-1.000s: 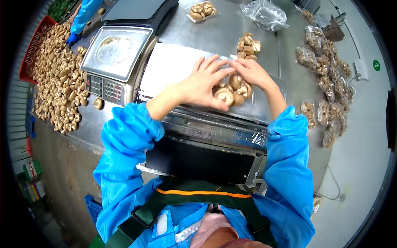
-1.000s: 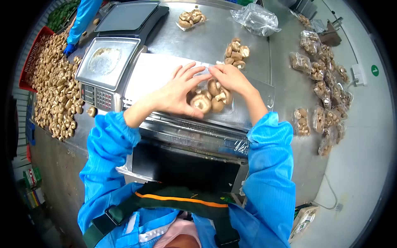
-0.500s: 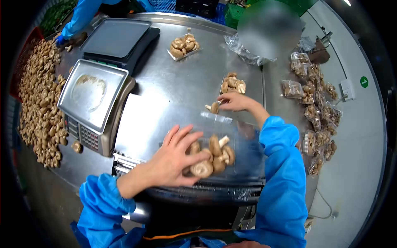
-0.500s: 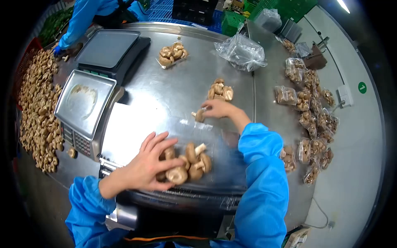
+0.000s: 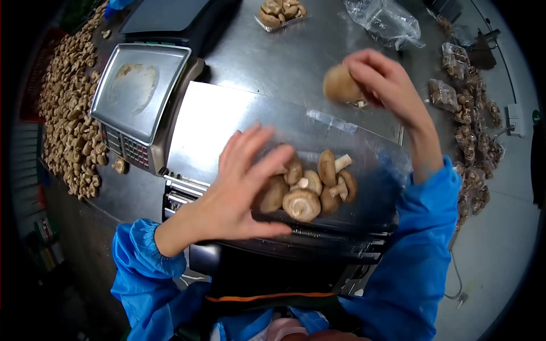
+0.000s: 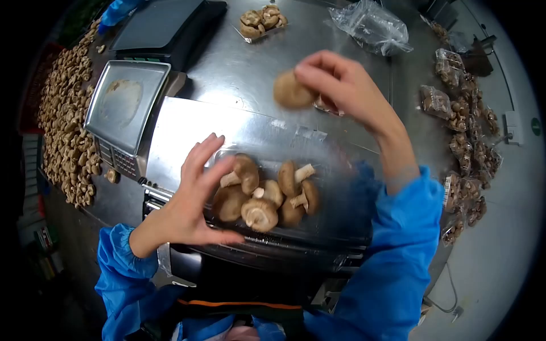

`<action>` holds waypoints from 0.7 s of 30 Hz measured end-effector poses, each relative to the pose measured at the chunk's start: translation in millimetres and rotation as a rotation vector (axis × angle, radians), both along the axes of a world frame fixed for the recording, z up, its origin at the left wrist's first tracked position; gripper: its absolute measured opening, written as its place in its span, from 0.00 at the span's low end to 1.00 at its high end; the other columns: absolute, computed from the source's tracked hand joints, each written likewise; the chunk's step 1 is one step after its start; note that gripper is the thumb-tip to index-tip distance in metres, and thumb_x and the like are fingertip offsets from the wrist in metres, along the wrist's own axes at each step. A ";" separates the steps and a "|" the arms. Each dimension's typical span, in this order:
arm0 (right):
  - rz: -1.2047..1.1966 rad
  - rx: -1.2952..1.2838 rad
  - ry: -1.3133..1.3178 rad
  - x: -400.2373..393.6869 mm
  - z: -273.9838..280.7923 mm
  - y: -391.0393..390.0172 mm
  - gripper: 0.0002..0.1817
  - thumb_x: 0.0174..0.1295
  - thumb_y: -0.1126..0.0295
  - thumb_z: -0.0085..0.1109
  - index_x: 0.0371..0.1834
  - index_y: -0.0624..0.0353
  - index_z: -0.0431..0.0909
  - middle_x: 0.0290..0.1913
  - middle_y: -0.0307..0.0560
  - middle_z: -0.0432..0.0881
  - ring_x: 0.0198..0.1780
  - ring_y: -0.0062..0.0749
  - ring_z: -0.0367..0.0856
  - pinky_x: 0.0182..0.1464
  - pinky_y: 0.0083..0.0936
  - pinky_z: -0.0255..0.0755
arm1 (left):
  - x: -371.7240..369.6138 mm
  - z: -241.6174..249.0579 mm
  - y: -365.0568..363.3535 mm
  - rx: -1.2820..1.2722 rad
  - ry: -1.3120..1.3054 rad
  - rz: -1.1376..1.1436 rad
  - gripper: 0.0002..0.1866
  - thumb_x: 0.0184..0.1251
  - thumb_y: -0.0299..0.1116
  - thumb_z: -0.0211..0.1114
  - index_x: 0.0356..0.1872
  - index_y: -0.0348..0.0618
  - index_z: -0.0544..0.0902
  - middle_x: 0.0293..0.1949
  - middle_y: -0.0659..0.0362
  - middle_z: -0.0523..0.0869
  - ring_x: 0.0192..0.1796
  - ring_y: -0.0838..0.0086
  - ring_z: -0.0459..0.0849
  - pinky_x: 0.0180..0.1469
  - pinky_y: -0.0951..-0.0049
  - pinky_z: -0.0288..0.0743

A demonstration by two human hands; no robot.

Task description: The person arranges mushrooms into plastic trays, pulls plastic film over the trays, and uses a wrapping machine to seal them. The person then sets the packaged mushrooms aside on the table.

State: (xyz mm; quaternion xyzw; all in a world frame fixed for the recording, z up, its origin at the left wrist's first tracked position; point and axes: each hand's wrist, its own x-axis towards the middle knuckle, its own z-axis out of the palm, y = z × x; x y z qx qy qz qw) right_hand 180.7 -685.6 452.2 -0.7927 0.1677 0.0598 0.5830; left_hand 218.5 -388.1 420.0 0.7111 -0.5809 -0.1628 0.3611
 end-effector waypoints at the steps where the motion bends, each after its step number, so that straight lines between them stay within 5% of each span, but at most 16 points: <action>1: 0.124 -0.053 0.013 -15.3 9.6 16.5 0.16 0.57 0.57 0.59 0.38 0.59 0.80 0.29 0.42 0.81 0.35 0.27 0.79 0.37 0.25 0.72 | -1.0 0.3 4.6 -0.058 0.027 0.048 0.53 0.38 0.53 0.75 0.67 0.46 0.56 0.66 0.41 0.51 0.67 0.43 0.51 0.66 0.44 0.46; 3: 0.368 -0.166 0.037 -39.8 23.3 55.5 0.15 0.58 0.57 0.58 0.37 0.58 0.81 0.29 0.43 0.80 0.34 0.31 0.79 0.37 0.27 0.71 | -8.7 0.8 7.4 -0.094 0.094 0.064 0.54 0.38 0.53 0.75 0.67 0.43 0.55 0.66 0.40 0.51 0.67 0.41 0.50 0.65 0.45 0.47; 5: 0.356 -0.678 -0.127 -61.0 7.7 85.7 0.15 0.57 0.56 0.58 0.35 0.56 0.83 0.32 0.44 0.79 0.32 0.38 0.78 0.36 0.30 0.72 | -14.6 -1.4 3.2 -0.058 -0.030 0.026 0.53 0.40 0.53 0.74 0.67 0.47 0.55 0.66 0.40 0.51 0.67 0.41 0.50 0.65 0.45 0.47; 6: 0.251 -0.649 -0.050 -67.7 13.5 95.4 0.15 0.57 0.56 0.57 0.39 0.53 0.82 0.40 0.47 0.78 0.39 0.44 0.76 0.43 0.34 0.70 | -18.6 -7.7 2.0 -0.045 -0.023 0.038 0.51 0.41 0.54 0.72 0.67 0.50 0.56 0.66 0.40 0.51 0.67 0.40 0.50 0.65 0.45 0.48; 9: 0.093 -0.882 -0.544 -84.9 1.8 99.3 0.15 0.58 0.57 0.55 0.43 0.51 0.80 0.45 0.47 0.77 0.48 0.43 0.73 0.52 0.37 0.64 | -22.2 -13.6 -0.9 -0.017 -0.192 0.017 0.52 0.42 0.55 0.72 0.68 0.47 0.56 0.68 0.42 0.50 0.69 0.41 0.45 0.66 0.45 0.47; 10: 0.192 -0.951 -0.513 -93.3 -14.8 99.6 0.15 0.60 0.61 0.52 0.47 0.52 0.76 0.49 0.48 0.75 0.53 0.42 0.69 0.57 0.40 0.58 | -22.5 -17.8 -2.7 -0.049 -0.233 0.022 0.49 0.46 0.58 0.68 0.67 0.47 0.58 0.66 0.41 0.54 0.69 0.41 0.47 0.66 0.45 0.48; 13: 0.064 -0.791 -0.436 -111.7 -33.5 111.5 0.16 0.62 0.63 0.49 0.51 0.55 0.74 0.51 0.49 0.74 0.54 0.40 0.70 0.58 0.40 0.57 | -26.5 -18.2 -8.3 -0.022 -0.310 -0.032 0.47 0.49 0.60 0.64 0.67 0.47 0.57 0.65 0.40 0.56 0.68 0.40 0.49 0.65 0.45 0.50; 17: -0.080 -0.891 -0.449 -126.6 -45.5 118.5 0.19 0.65 0.64 0.42 0.57 0.58 0.68 0.55 0.51 0.72 0.57 0.42 0.68 0.62 0.41 0.54 | -30.1 -16.4 -5.1 -0.002 -0.362 -0.030 0.48 0.50 0.62 0.62 0.68 0.49 0.55 0.65 0.38 0.56 0.69 0.41 0.49 0.67 0.46 0.46; 18: -0.179 -0.881 -0.436 -139.3 -46.9 116.0 0.21 0.66 0.62 0.41 0.59 0.59 0.66 0.56 0.52 0.71 0.59 0.42 0.67 0.64 0.38 0.51 | -34.7 -11.5 5.0 -0.099 -0.297 0.048 0.44 0.49 0.58 0.65 0.66 0.49 0.60 0.62 0.39 0.61 0.66 0.44 0.56 0.65 0.45 0.48; 19: -0.320 -0.583 -0.437 -156.2 -41.2 112.0 0.23 0.65 0.60 0.43 0.60 0.61 0.64 0.57 0.53 0.71 0.58 0.43 0.68 0.65 0.35 0.51 | -37.1 -3.8 21.7 -0.121 -0.293 0.145 0.41 0.49 0.56 0.65 0.63 0.48 0.64 0.58 0.41 0.64 0.63 0.46 0.59 0.63 0.47 0.50; 20: -0.520 -0.456 -0.480 -178.6 -12.2 130.0 0.21 0.64 0.59 0.47 0.54 0.61 0.71 0.51 0.53 0.75 0.53 0.45 0.70 0.60 0.34 0.56 | -41.2 7.2 47.6 -0.135 -0.280 0.240 0.37 0.49 0.54 0.66 0.60 0.46 0.68 0.55 0.42 0.68 0.60 0.48 0.63 0.61 0.48 0.53; 21: -0.523 -0.627 -0.277 -217.5 -10.7 129.8 0.20 0.62 0.56 0.50 0.47 0.61 0.75 0.46 0.53 0.76 0.49 0.45 0.71 0.56 0.36 0.58 | -48.0 9.1 73.4 -0.141 -0.265 0.328 0.34 0.50 0.53 0.67 0.56 0.45 0.72 0.51 0.44 0.71 0.57 0.51 0.66 0.59 0.49 0.55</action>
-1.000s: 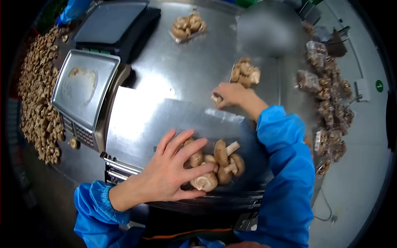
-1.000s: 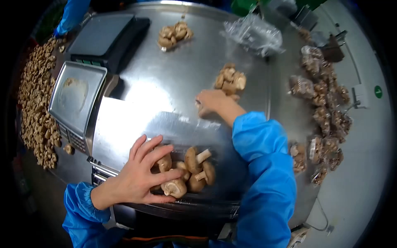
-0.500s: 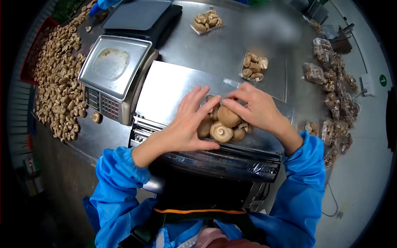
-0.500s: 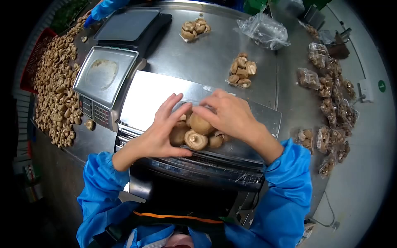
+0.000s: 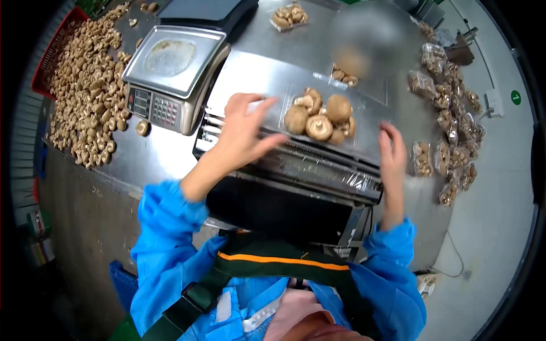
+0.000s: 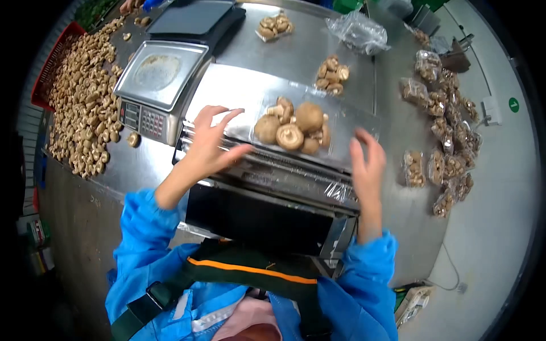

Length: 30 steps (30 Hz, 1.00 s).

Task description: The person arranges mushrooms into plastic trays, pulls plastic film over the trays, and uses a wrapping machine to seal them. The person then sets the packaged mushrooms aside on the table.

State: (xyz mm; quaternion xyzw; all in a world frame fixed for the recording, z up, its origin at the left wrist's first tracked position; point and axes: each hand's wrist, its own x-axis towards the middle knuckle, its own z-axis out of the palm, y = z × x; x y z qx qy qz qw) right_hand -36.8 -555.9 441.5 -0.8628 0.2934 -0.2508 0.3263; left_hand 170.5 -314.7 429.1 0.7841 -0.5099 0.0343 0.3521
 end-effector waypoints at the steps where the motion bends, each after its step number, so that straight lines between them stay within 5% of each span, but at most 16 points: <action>1: -0.087 -0.113 0.203 -32.7 1.3 -2.3 0.20 0.60 0.54 0.52 0.40 0.61 0.78 0.41 0.52 0.78 0.45 0.45 0.72 0.52 0.39 0.60 | -8.8 -4.0 27.5 0.138 -0.145 0.141 0.28 0.49 0.50 0.67 0.48 0.42 0.77 0.46 0.47 0.73 0.52 0.54 0.68 0.56 0.52 0.57; 4: -0.241 -0.357 0.726 -77.9 -33.2 30.5 0.24 0.53 0.45 0.58 0.22 0.59 0.81 0.30 0.49 0.78 0.39 0.44 0.72 0.43 0.43 0.61 | -28.5 -21.7 52.8 0.344 -0.269 0.300 0.19 0.49 0.48 0.67 0.30 0.40 0.83 0.33 0.52 0.76 0.43 0.59 0.70 0.51 0.59 0.58; 8: -0.071 -0.330 0.571 -52.0 -52.4 51.7 0.19 0.55 0.53 0.58 0.23 0.60 0.79 0.28 0.50 0.77 0.35 0.46 0.74 0.39 0.39 0.64 | -27.6 -41.1 31.4 0.323 -0.200 0.246 0.17 0.49 0.47 0.67 0.22 0.41 0.84 0.20 0.54 0.78 0.33 0.62 0.75 0.44 0.63 0.65; 11: -0.119 0.319 0.249 -62.0 -45.4 48.7 0.13 0.57 0.65 0.59 0.20 0.60 0.74 0.24 0.43 0.74 0.22 0.32 0.70 0.25 0.27 0.63 | -5.6 -40.3 33.0 0.239 0.344 0.168 0.12 0.54 0.37 0.61 0.20 0.39 0.83 0.18 0.52 0.82 0.19 0.64 0.78 0.24 0.69 0.70; 13: -0.126 1.124 -0.021 -91.0 -19.7 62.4 0.10 0.61 0.68 0.56 0.24 0.54 0.69 0.21 0.31 0.67 0.14 0.10 0.55 0.13 0.12 0.48 | 7.0 -12.7 67.7 0.178 1.323 0.120 0.12 0.58 0.34 0.59 0.18 0.41 0.75 0.11 0.67 0.68 0.15 0.83 0.65 0.17 0.81 0.59; 15: -0.172 1.461 -0.181 -125.3 -11.4 84.3 0.11 0.62 0.68 0.55 0.23 0.54 0.66 0.19 0.31 0.63 0.14 0.12 0.53 0.13 0.11 0.47 | -6.8 -15.0 118.4 -0.022 1.708 -0.154 0.15 0.62 0.36 0.58 0.17 0.50 0.67 0.12 0.69 0.65 0.10 0.87 0.57 0.08 0.83 0.47; 17: -0.092 1.907 -0.382 -156.3 -17.4 95.5 0.13 0.63 0.68 0.51 0.22 0.55 0.64 0.18 0.32 0.60 0.14 0.15 0.53 0.12 0.13 0.48 | -41.7 -30.6 146.7 -0.238 2.277 -0.013 0.12 0.64 0.35 0.54 0.20 0.48 0.69 0.13 0.68 0.62 0.09 0.86 0.56 0.05 0.85 0.48; 18: 0.125 1.984 -0.416 -162.1 -11.8 92.8 0.12 0.64 0.68 0.50 0.22 0.55 0.64 0.18 0.33 0.60 0.13 0.17 0.54 0.11 0.15 0.48 | -53.1 -24.9 151.8 -0.346 2.270 -0.469 0.12 0.65 0.35 0.52 0.21 0.47 0.70 0.14 0.65 0.63 0.10 0.85 0.56 0.05 0.86 0.47; 19: 0.346 2.048 -0.451 -166.6 -0.7 88.3 0.12 0.64 0.69 0.49 0.21 0.56 0.64 0.18 0.34 0.61 0.13 0.19 0.55 0.10 0.17 0.48 | -49.6 -22.0 145.7 -0.386 2.260 -0.840 0.14 0.67 0.39 0.49 0.21 0.47 0.69 0.15 0.62 0.64 0.14 0.76 0.65 0.09 0.74 0.62; 21: 0.567 1.644 -0.762 -134.2 32.2 55.1 0.10 0.63 0.71 0.46 0.22 0.57 0.66 0.20 0.38 0.64 0.17 0.24 0.61 0.15 0.20 0.55 | -31.0 10.2 108.0 -0.825 1.928 -0.973 0.17 0.68 0.38 0.46 0.19 0.45 0.71 0.29 0.53 0.71 0.33 0.67 0.70 0.36 0.62 0.65; 24: 0.543 1.491 -1.057 -23.5 88.0 -12.4 0.09 0.61 0.72 0.47 0.25 0.62 0.74 0.31 0.51 0.78 0.33 0.35 0.77 0.38 0.30 0.71 | 22.5 84.0 6.9 -1.207 1.954 -0.456 0.20 0.69 0.35 0.42 0.19 0.42 0.76 0.57 0.43 0.73 0.67 0.54 0.61 0.71 0.54 0.47; 25: 0.235 1.220 -0.992 24.6 89.2 -29.4 0.09 0.60 0.71 0.49 0.30 0.66 0.76 0.41 0.57 0.80 0.44 0.41 0.78 0.52 0.29 0.69 | 56.8 63.4 -32.8 -1.096 1.573 -0.731 0.18 0.67 0.34 0.44 0.23 0.38 0.80 0.56 0.43 0.74 0.65 0.53 0.65 0.71 0.58 0.50; 26: 0.371 1.237 -1.008 61.7 81.3 -42.5 0.10 0.61 0.72 0.48 0.29 0.68 0.76 0.45 0.59 0.79 0.50 0.43 0.77 0.57 0.28 0.68 | 85.2 36.9 -71.2 -1.056 1.346 -0.677 0.18 0.66 0.35 0.45 0.30 0.36 0.82 0.54 0.44 0.76 0.63 0.56 0.69 0.69 0.63 0.54; 28: 0.221 0.596 -0.623 107.5 29.0 -68.5 0.12 0.61 0.71 0.48 0.31 0.67 0.80 0.42 0.51 0.82 0.48 0.38 0.78 0.55 0.28 0.69 | 92.0 2.2 -119.8 -0.634 0.504 -0.177 0.19 0.69 0.35 0.44 0.32 0.33 0.82 0.45 0.51 0.83 0.52 0.66 0.79 0.59 0.69 0.67; 29: 0.113 0.177 -0.347 125.7 3.0 -71.1 0.12 0.61 0.71 0.48 0.32 0.66 0.82 0.42 0.49 0.83 0.47 0.37 0.79 0.53 0.28 0.70 | 89.7 -24.0 -138.9 -0.466 0.743 -0.132 0.20 0.69 0.39 0.44 0.35 0.37 0.83 0.46 0.53 0.83 0.56 0.66 0.77 0.60 0.70 0.66; 30: 0.120 0.251 -0.072 132.1 -20.2 -77.3 0.12 0.60 0.66 0.50 0.36 0.60 0.83 0.42 0.45 0.84 0.44 0.31 0.80 0.50 0.25 0.70 | 90.9 -57.6 -148.4 -0.316 0.568 -0.076 0.20 0.67 0.40 0.45 0.35 0.38 0.83 0.47 0.54 0.83 0.61 0.64 0.73 0.62 0.70 0.64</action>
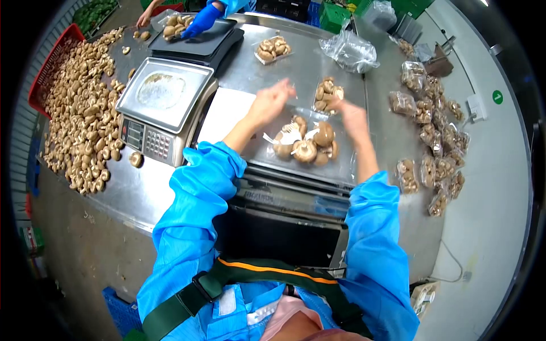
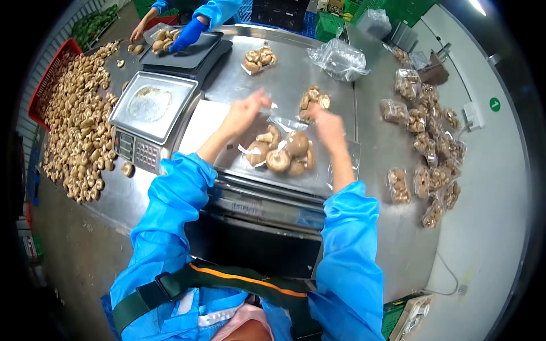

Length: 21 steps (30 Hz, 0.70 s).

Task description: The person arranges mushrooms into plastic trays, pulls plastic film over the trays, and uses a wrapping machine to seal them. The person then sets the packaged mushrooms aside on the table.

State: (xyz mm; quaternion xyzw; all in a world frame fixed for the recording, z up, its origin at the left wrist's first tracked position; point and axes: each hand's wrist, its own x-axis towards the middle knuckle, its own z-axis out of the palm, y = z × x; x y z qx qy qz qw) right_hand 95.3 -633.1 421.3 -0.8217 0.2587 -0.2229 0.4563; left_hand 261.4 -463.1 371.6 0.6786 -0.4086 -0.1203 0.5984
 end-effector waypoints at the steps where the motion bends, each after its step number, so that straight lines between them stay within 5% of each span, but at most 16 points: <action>1: 0.228 -0.395 0.410 3.2 -27.2 -16.9 0.14 0.60 0.62 0.53 0.38 0.58 0.84 0.40 0.44 0.84 0.43 0.25 0.79 0.48 0.23 0.69 | 0.6 -15.4 3.6 0.173 -0.005 -0.105 0.19 0.65 0.40 0.46 0.37 0.39 0.83 0.47 0.54 0.83 0.64 0.63 0.69 0.63 0.70 0.63; 2: 0.167 0.088 0.325 2.0 -33.6 -7.6 0.15 0.60 0.62 0.51 0.41 0.60 0.83 0.37 0.41 0.84 0.41 0.23 0.78 0.46 0.23 0.69 | -3.9 -20.1 8.7 0.185 -0.054 -0.150 0.19 0.64 0.38 0.45 0.38 0.39 0.83 0.48 0.54 0.82 0.64 0.62 0.69 0.63 0.70 0.63; 4: 0.236 0.342 0.355 -4.2 -21.7 -3.1 0.16 0.60 0.65 0.49 0.43 0.62 0.81 0.35 0.41 0.83 0.41 0.24 0.78 0.45 0.21 0.69 | -1.9 -19.1 14.2 0.207 0.062 -0.258 0.19 0.65 0.40 0.46 0.39 0.38 0.83 0.45 0.55 0.84 0.60 0.66 0.73 0.62 0.71 0.64; 5: 0.318 0.372 0.392 -15.3 -5.5 6.3 0.18 0.61 0.62 0.51 0.45 0.66 0.79 0.43 0.44 0.82 0.47 0.26 0.77 0.49 0.20 0.69 | -6.7 -10.4 25.0 0.294 0.141 -0.352 0.19 0.66 0.41 0.46 0.43 0.39 0.80 0.45 0.55 0.83 0.58 0.66 0.75 0.58 0.70 0.68; 9: 0.265 0.785 0.383 -57.0 16.4 20.5 0.27 0.66 0.50 0.43 0.56 0.63 0.69 0.51 0.46 0.76 0.46 0.33 0.78 0.38 0.31 0.79 | -13.4 42.0 66.3 0.484 0.554 -0.575 0.25 0.69 0.51 0.44 0.57 0.43 0.69 0.47 0.50 0.79 0.49 0.65 0.79 0.40 0.71 0.80; 11: 0.276 0.875 0.425 -66.8 18.0 27.8 0.30 0.66 0.47 0.42 0.57 0.63 0.67 0.51 0.48 0.75 0.48 0.35 0.78 0.31 0.32 0.80 | -24.1 49.5 78.0 0.459 0.715 -0.629 0.31 0.68 0.58 0.41 0.64 0.49 0.59 0.50 0.45 0.75 0.43 0.61 0.82 0.23 0.73 0.82; 13: 0.259 0.900 0.398 -80.7 15.2 37.9 0.35 0.64 0.41 0.40 0.58 0.63 0.65 0.51 0.52 0.74 0.47 0.39 0.78 0.21 0.31 0.81 | -36.3 62.1 88.6 0.463 0.685 -0.646 0.31 0.69 0.58 0.40 0.64 0.48 0.59 0.52 0.45 0.74 0.43 0.62 0.82 0.25 0.73 0.82; 16: 0.318 0.833 0.403 -122.8 43.2 76.6 0.36 0.63 0.41 0.40 0.59 0.65 0.63 0.52 0.54 0.72 0.46 0.42 0.77 0.24 0.34 0.82 | -65.2 64.1 123.2 0.471 0.589 -0.647 0.31 0.70 0.56 0.38 0.64 0.43 0.58 0.54 0.46 0.73 0.40 0.63 0.83 0.24 0.76 0.82; 18: 0.351 0.826 0.400 -156.3 52.5 110.5 0.37 0.63 0.41 0.41 0.61 0.65 0.61 0.53 0.56 0.71 0.46 0.44 0.77 0.26 0.35 0.82 | -92.7 86.7 156.5 0.487 0.677 -0.774 0.32 0.69 0.56 0.41 0.67 0.46 0.55 0.59 0.43 0.66 0.53 0.57 0.77 0.27 0.72 0.84; 21: 0.348 0.972 0.455 -200.4 36.5 143.8 0.33 0.66 0.48 0.42 0.65 0.62 0.57 0.52 0.54 0.71 0.47 0.42 0.76 0.30 0.32 0.82 | -123.2 86.1 204.8 0.492 0.863 -0.813 0.32 0.70 0.55 0.42 0.67 0.46 0.54 0.53 0.44 0.73 0.52 0.61 0.78 0.33 0.71 0.84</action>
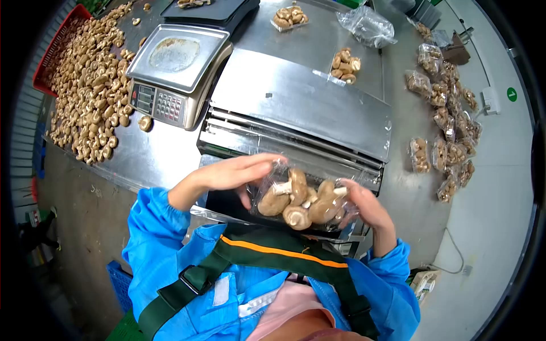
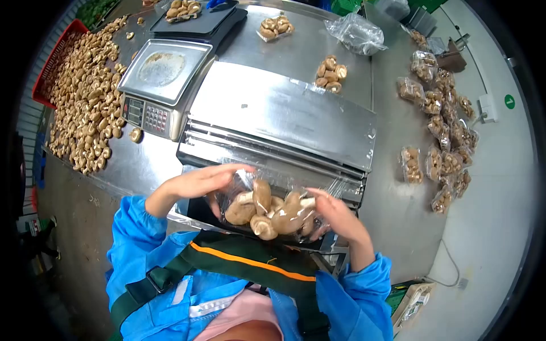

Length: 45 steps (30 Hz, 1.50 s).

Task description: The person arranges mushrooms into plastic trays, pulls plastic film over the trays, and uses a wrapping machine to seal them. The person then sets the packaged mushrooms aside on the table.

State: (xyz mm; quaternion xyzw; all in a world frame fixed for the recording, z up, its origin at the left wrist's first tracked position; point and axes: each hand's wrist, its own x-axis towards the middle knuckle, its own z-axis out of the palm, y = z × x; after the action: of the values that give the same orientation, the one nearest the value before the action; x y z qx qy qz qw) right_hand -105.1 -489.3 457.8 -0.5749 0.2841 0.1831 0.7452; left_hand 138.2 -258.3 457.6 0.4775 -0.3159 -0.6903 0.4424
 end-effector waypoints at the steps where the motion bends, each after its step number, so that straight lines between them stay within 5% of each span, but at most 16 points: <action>1: -0.011 0.017 0.018 -5.3 -1.8 11.3 0.31 0.67 0.50 0.42 0.65 0.62 0.57 0.52 0.53 0.71 0.48 0.40 0.76 0.31 0.31 0.82 | -5.0 -19.4 14.8 0.037 0.043 0.074 0.31 0.70 0.49 0.47 0.67 0.41 0.54 0.55 0.45 0.73 0.46 0.61 0.82 0.33 0.75 0.83; 5: -0.082 -0.098 0.058 -15.5 -53.8 29.9 0.27 0.68 0.57 0.41 0.64 0.65 0.59 0.52 0.52 0.71 0.49 0.34 0.74 0.30 0.28 0.82 | -8.9 -106.5 46.7 0.247 -0.004 0.306 0.14 0.67 0.37 0.57 0.40 0.33 0.79 0.37 0.54 0.84 0.36 0.74 0.84 0.34 0.79 0.80; 9: -0.551 -0.204 -0.015 -70.0 -110.9 67.2 0.22 0.69 0.55 0.40 0.44 0.67 0.73 0.31 0.48 0.78 0.29 0.29 0.79 0.25 0.20 0.75 | -43.9 -108.6 49.4 0.125 -0.110 0.732 0.13 0.69 0.39 0.54 0.32 0.38 0.77 0.25 0.60 0.81 0.26 0.81 0.79 0.25 0.83 0.72; 11: -0.828 -0.364 -0.094 -66.4 -120.7 92.5 0.16 0.68 0.59 0.46 0.25 0.57 0.69 0.15 0.35 0.67 0.14 0.19 0.63 0.17 0.16 0.58 | -60.7 -115.2 38.7 0.067 -0.295 0.886 0.12 0.70 0.39 0.52 0.32 0.40 0.75 0.16 0.65 0.73 0.17 0.86 0.67 0.19 0.85 0.59; 14: -1.233 -0.007 -0.025 -64.7 -82.6 88.3 0.16 0.68 0.58 0.45 0.23 0.52 0.65 0.12 0.31 0.57 0.11 0.14 0.53 0.11 0.17 0.49 | -63.6 -111.6 51.3 0.113 0.138 1.108 0.12 0.69 0.39 0.53 0.32 0.40 0.75 0.18 0.65 0.73 0.13 0.87 0.59 0.16 0.85 0.52; 19: -1.212 0.311 0.044 -146.0 -111.3 122.3 0.18 0.68 0.56 0.44 0.21 0.50 0.64 0.10 0.29 0.55 0.08 0.15 0.51 0.08 0.17 0.47 | -97.7 -99.4 138.4 0.478 0.347 1.138 0.15 0.70 0.40 0.52 0.30 0.38 0.76 0.08 0.66 0.64 0.08 0.85 0.55 0.09 0.85 0.45; 21: -1.176 0.132 0.314 -168.1 -177.4 163.2 0.18 0.67 0.56 0.45 0.21 0.54 0.67 0.13 0.34 0.66 0.11 0.20 0.63 0.11 0.21 0.55 | -119.1 -137.9 166.1 0.634 0.275 0.905 0.13 0.68 0.38 0.55 0.29 0.39 0.79 0.13 0.64 0.71 0.09 0.86 0.56 0.10 0.84 0.46; 23: -0.677 -0.910 0.183 -157.1 -228.1 193.1 0.12 0.66 0.65 0.45 0.36 0.60 0.76 0.28 0.40 0.78 0.30 0.32 0.77 0.32 0.31 0.71 | -132.0 -154.8 150.4 0.743 0.244 0.601 0.11 0.67 0.34 0.56 0.32 0.38 0.81 0.21 0.62 0.79 0.15 0.84 0.68 0.15 0.81 0.61; 24: -0.704 -0.220 0.211 -137.3 -206.1 190.4 0.11 0.63 0.71 0.47 0.45 0.61 0.75 0.40 0.43 0.80 0.45 0.35 0.78 0.45 0.32 0.71 | -145.9 -164.7 133.0 0.644 0.134 0.540 0.10 0.67 0.33 0.56 0.35 0.38 0.81 0.25 0.62 0.81 0.21 0.82 0.73 0.22 0.79 0.67; 26: -0.622 -0.142 0.232 -119.2 -199.7 192.3 0.12 0.62 0.71 0.47 0.46 0.61 0.75 0.42 0.43 0.79 0.45 0.34 0.78 0.45 0.31 0.71 | -148.6 -160.4 107.4 0.471 0.347 0.407 0.09 0.64 0.29 0.58 0.40 0.36 0.81 0.35 0.61 0.83 0.36 0.79 0.80 0.38 0.76 0.75; 27: -0.590 -0.127 0.223 -114.0 -193.6 191.6 0.12 0.62 0.71 0.48 0.47 0.61 0.74 0.42 0.43 0.79 0.46 0.34 0.77 0.46 0.31 0.71 | -155.9 -188.9 77.2 1.356 0.032 0.769 0.10 0.64 0.29 0.58 0.42 0.35 0.80 0.39 0.59 0.83 0.38 0.77 0.80 0.41 0.76 0.75; 28: -0.570 -0.096 0.204 -109.5 -184.5 189.1 0.12 0.62 0.71 0.48 0.47 0.61 0.74 0.43 0.43 0.79 0.46 0.33 0.77 0.46 0.31 0.71 | -147.0 -165.4 87.6 0.620 0.575 0.408 0.10 0.65 0.30 0.57 0.44 0.36 0.78 0.40 0.59 0.82 0.40 0.77 0.79 0.43 0.76 0.74; 36: -0.371 0.277 -0.194 -80.9 -34.8 126.1 0.15 0.61 0.71 0.50 0.52 0.60 0.72 0.48 0.44 0.77 0.48 0.29 0.75 0.49 0.28 0.70 | -142.3 -80.6 40.7 0.350 1.098 0.208 0.20 0.66 0.32 0.54 0.57 0.38 0.68 0.53 0.57 0.74 0.54 0.74 0.73 0.57 0.75 0.67; 39: -0.170 -0.205 -0.354 -95.4 -36.4 72.8 0.16 0.62 0.69 0.50 0.52 0.59 0.72 0.47 0.43 0.77 0.46 0.27 0.76 0.47 0.25 0.72 | -130.2 -75.4 -4.0 0.029 0.610 0.298 0.20 0.65 0.31 0.54 0.57 0.40 0.68 0.53 0.58 0.74 0.56 0.72 0.73 0.58 0.74 0.66; 42: -0.977 -0.297 0.078 -118.9 -1.5 -14.8 0.22 0.65 0.50 0.44 0.47 0.57 0.74 0.36 0.40 0.79 0.27 0.24 0.79 0.20 0.18 0.70 | -72.7 -48.4 -41.3 -0.222 -0.261 0.275 0.15 0.63 0.30 0.56 0.51 0.40 0.72 0.49 0.58 0.76 0.51 0.69 0.75 0.56 0.70 0.66; 45: -1.260 0.025 -0.474 -143.0 18.4 -114.8 0.25 0.65 0.53 0.46 0.57 0.60 0.67 0.52 0.48 0.74 0.49 0.36 0.75 0.43 0.29 0.74 | 0.7 -14.7 -44.3 -0.378 -1.191 0.476 0.19 0.57 0.28 0.59 0.51 0.40 0.71 0.49 0.51 0.75 0.56 0.57 0.70 0.59 0.63 0.60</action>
State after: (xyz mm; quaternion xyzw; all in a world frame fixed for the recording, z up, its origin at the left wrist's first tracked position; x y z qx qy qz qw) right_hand -248.1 -604.1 476.2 -0.3151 0.3920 -0.4145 0.7584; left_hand 138.8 -302.6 442.9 0.7481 -0.5077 -0.1250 0.4086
